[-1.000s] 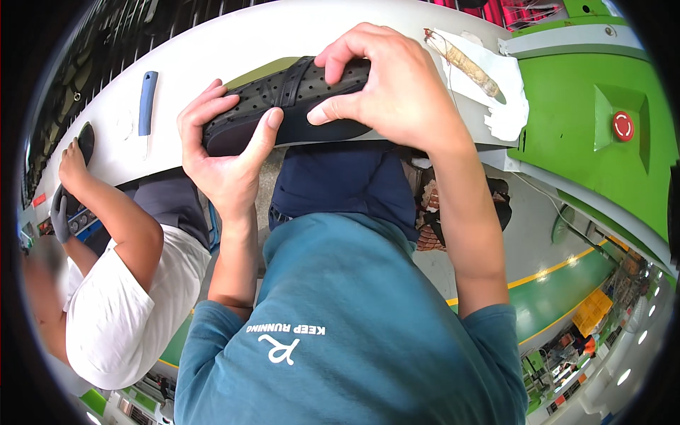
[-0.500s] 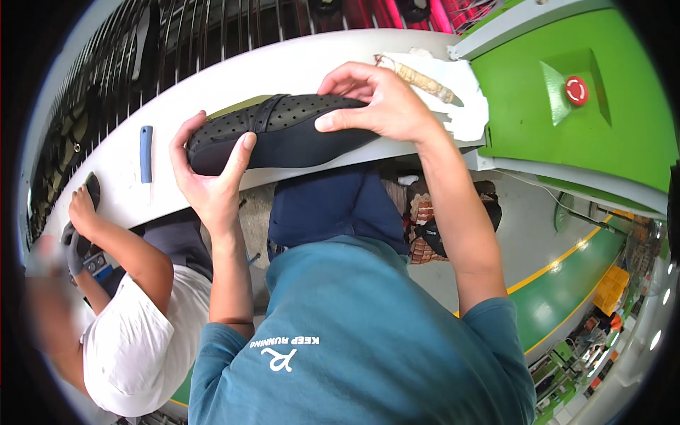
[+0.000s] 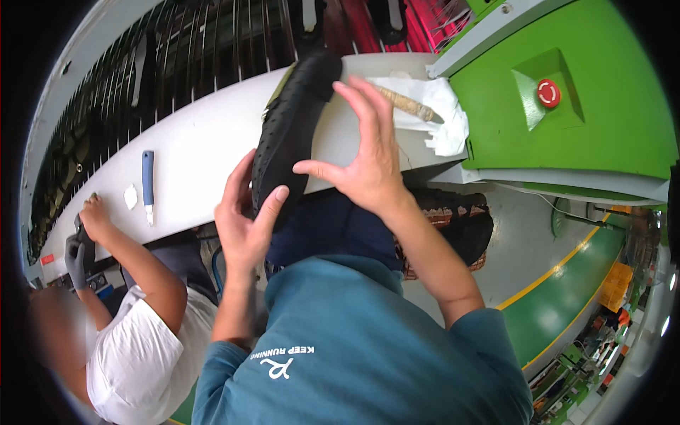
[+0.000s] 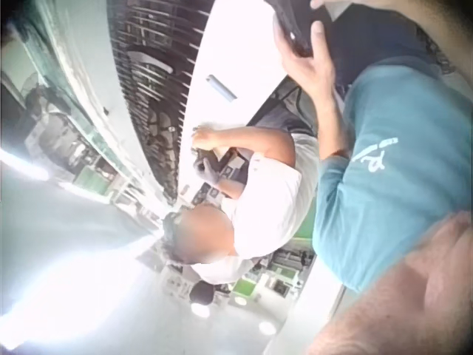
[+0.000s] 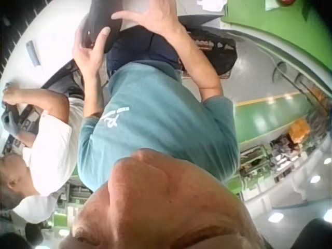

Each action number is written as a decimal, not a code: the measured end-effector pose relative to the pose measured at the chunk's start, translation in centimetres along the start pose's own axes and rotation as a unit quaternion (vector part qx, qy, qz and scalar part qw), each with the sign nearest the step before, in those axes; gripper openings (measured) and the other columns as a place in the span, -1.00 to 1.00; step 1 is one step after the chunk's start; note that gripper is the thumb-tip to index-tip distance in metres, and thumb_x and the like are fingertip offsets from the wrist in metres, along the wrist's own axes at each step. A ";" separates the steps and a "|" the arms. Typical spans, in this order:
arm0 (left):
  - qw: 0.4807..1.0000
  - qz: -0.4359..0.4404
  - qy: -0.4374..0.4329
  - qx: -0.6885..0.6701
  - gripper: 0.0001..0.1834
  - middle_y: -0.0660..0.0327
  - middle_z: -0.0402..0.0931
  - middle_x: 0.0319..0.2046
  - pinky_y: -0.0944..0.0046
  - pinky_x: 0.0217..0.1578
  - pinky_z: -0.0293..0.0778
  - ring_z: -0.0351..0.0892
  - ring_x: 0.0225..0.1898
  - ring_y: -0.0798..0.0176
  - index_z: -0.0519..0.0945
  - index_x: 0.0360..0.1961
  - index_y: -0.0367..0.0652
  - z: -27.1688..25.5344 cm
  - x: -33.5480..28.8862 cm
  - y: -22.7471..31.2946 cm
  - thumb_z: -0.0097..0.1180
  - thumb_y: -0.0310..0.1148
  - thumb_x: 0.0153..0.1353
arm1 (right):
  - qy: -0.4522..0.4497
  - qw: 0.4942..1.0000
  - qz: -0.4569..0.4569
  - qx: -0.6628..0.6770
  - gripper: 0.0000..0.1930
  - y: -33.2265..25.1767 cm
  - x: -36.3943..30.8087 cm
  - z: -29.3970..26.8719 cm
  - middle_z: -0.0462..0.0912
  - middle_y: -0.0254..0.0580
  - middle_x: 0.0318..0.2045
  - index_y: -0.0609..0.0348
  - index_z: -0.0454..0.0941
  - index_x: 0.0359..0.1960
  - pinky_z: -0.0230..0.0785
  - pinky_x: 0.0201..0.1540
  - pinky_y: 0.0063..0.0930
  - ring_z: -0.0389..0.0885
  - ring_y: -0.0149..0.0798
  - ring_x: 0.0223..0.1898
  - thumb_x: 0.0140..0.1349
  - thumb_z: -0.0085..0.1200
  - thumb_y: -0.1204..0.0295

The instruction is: The person picks up black shoe soles and green uppers from a conveyor belt and assembles them by hand. They press the components together, inspect the fit, and place the finished shoes back onto the belt.

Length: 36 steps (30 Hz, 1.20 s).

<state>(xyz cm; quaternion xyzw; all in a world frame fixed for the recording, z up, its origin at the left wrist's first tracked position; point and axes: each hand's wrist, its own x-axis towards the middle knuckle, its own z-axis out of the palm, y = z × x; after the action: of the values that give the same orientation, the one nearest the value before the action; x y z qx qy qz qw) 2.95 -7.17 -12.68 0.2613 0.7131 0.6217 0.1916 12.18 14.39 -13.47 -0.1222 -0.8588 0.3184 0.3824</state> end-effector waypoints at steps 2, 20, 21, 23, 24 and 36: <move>0.994 0.052 -0.020 0.090 -0.26 -0.07 0.81 0.11 0.21 0.04 0.73 0.84 0.02 0.22 0.59 0.45 -0.32 -1.2 0.4 -0.3 0.59 -0.41 0.27 | -0.057 0.996 -0.070 0.002 -0.10 0.4 1.2 -0.4 0.47 -0.07 0.48 -0.09 0.61 0.31 0.09 0.65 0.31 0.33 0.16 0.61 -0.13 0.76 0.05; 0.985 0.076 0.013 0.155 -0.53 -0.06 0.86 0.00 0.22 0.09 0.69 0.86 0.00 0.19 0.79 0.25 -0.26 -1.3 1.0 -0.2 0.49 -0.48 0.30 | -0.188 0.980 -0.061 0.025 -0.61 1.1 3.7 -0.3 0.72 -0.40 0.11 -0.03 0.68 -0.41 0.03 0.56 0.07 0.61 -0.18 0.23 0.05 0.64 0.05; 0.985 0.075 0.017 0.157 -0.55 -0.06 0.86 0.01 0.21 0.13 0.67 0.85 0.03 0.17 0.80 0.22 -0.28 -1.3 1.1 0.0 0.48 -0.48 0.31 | -0.179 0.982 -0.055 0.022 -0.59 0.9 3.7 -0.3 0.72 -0.41 0.09 -0.03 0.67 -0.43 0.07 0.53 0.07 0.61 -0.18 0.22 0.06 0.63 0.01; 0.984 0.074 0.024 0.159 -0.60 -0.08 0.85 0.04 0.19 0.22 0.63 0.83 0.08 0.14 0.81 0.17 -0.32 -1.3 1.7 0.6 0.47 -0.49 0.31 | -0.153 0.987 -0.048 0.016 -0.61 0.9 3.3 0.3 0.74 -0.40 0.07 -0.02 0.67 -0.43 0.14 0.48 0.03 0.64 -0.17 0.21 0.05 0.63 0.05; 0.984 0.085 0.015 0.157 -0.66 -0.09 0.83 0.10 0.15 0.29 0.59 0.80 0.15 0.09 0.80 0.11 -0.37 -1.6 2.4 0.7 0.42 -0.52 0.32 | -0.138 0.989 -0.046 0.012 -0.62 1.0 3.2 0.5 0.74 -0.39 0.06 -0.01 0.68 -0.43 0.17 0.46 0.01 0.65 -0.16 0.20 0.05 0.64 0.07; 0.976 0.098 0.026 0.195 -0.55 -0.14 0.85 0.02 0.18 0.07 0.72 0.89 -0.02 0.13 0.55 -0.19 -0.33 -0.7 6.6 0.9 0.64 -0.33 0.22 | -0.156 0.985 -0.001 0.074 -0.65 2.9 3.8 -0.2 0.76 -0.33 0.01 0.07 0.72 -0.38 0.42 0.23 -0.13 0.65 -0.09 0.11 0.05 0.65 0.16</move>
<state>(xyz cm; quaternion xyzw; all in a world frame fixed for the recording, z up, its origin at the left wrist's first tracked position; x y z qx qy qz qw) -2.53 -3.60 -11.30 0.3462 0.7961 0.4931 0.0566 9.64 18.41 -12.99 -0.0415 -0.8818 0.3962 0.2524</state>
